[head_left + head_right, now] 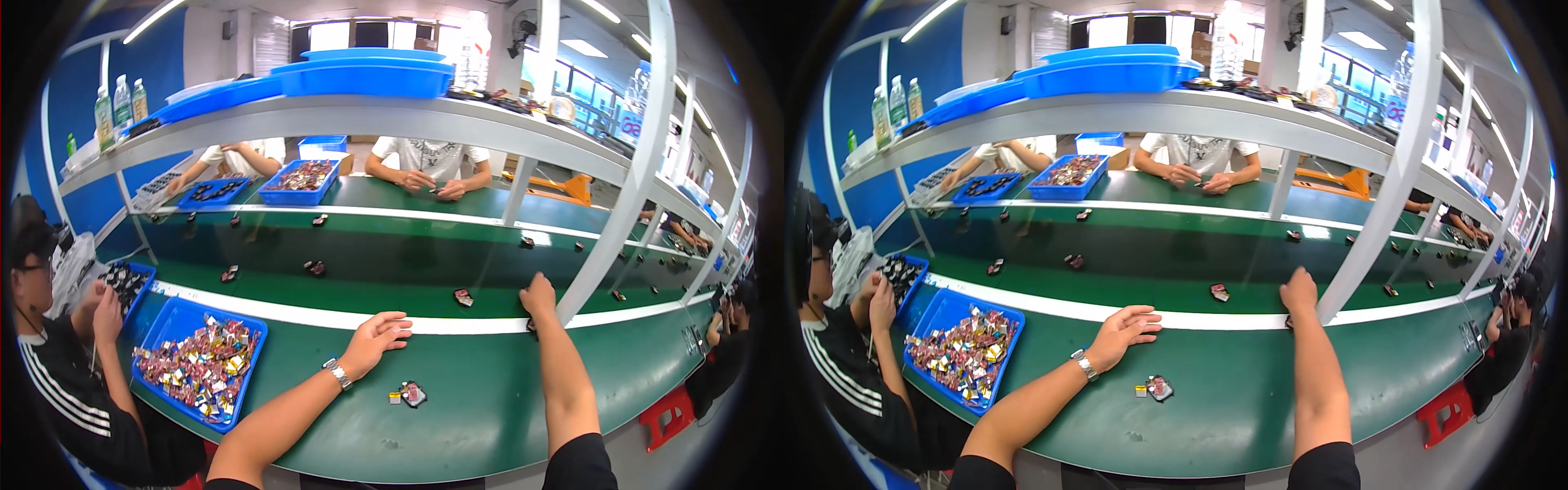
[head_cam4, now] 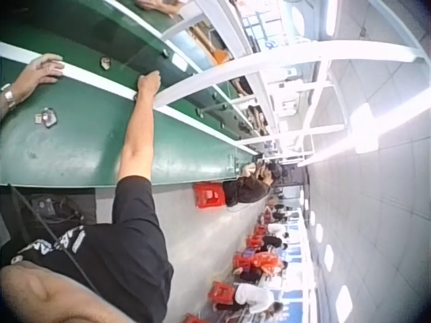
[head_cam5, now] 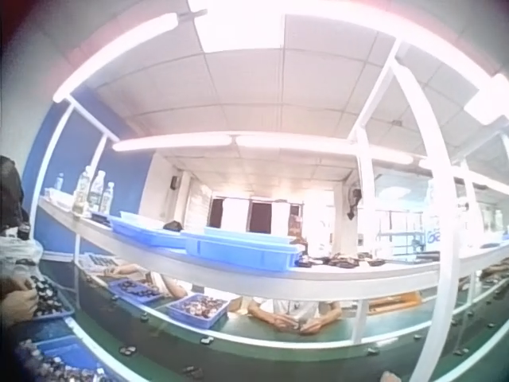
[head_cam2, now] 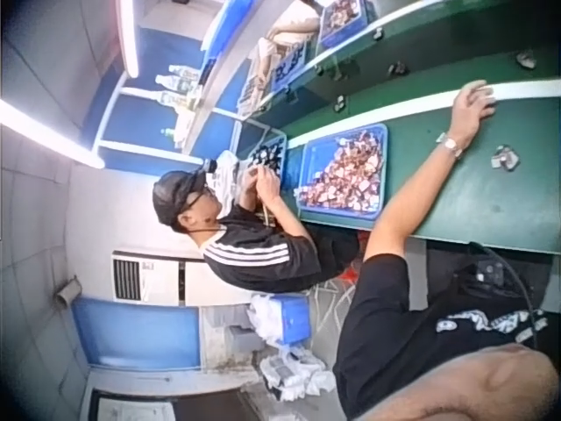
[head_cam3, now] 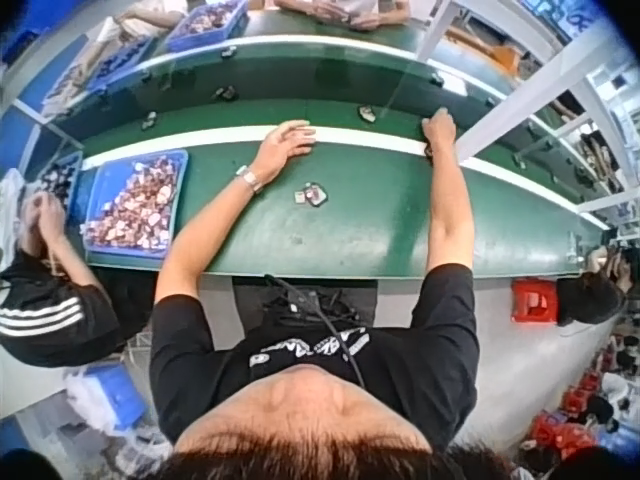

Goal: Manually assembling small electronic parts and placing them on a conveyor belt in a factory setting.

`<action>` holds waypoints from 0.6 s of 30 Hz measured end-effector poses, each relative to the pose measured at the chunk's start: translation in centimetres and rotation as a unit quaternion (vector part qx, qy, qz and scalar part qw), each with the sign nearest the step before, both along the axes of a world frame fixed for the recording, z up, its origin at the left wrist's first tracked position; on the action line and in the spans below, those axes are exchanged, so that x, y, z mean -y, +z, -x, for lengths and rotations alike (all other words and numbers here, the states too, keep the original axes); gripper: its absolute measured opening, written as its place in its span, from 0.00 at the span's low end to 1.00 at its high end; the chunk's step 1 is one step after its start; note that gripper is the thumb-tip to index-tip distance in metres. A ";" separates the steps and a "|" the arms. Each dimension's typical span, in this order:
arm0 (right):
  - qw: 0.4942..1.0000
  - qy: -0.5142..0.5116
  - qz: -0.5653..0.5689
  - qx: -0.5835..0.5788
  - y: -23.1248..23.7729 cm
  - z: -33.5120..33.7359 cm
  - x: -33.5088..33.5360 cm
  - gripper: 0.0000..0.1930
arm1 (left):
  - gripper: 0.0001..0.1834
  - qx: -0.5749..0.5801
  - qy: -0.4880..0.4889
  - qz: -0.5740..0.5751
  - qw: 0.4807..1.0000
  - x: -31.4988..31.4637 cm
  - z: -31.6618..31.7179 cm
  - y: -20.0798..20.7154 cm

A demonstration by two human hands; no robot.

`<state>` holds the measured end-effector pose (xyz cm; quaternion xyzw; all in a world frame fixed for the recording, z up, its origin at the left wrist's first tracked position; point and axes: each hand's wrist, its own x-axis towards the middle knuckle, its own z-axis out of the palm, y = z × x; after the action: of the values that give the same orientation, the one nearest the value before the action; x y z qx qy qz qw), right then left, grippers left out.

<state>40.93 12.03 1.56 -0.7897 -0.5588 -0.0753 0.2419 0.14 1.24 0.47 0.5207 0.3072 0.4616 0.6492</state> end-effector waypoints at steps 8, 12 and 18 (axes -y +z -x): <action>0.944 0.307 -0.051 -0.113 3.1 12.1 7.9 0.19 | 0.15 -0.024 0.028 -0.028 0.999 0.2 1.1 -0.4; 0.887 0.413 0.149 -0.145 3.1 19.9 18.0 0.34 | 0.15 -0.029 0.037 -0.019 0.999 -0.2 0.5 -0.1; 0.851 0.488 0.137 -0.139 2.0 21.5 19.1 0.29 | 0.15 -0.129 -0.049 0.003 0.990 0.0 0.5 0.7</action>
<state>19.40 -7.08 3.54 -0.4431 -0.8373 0.2398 0.2121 -0.39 1.24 1.21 0.5884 0.3638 0.3570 0.6276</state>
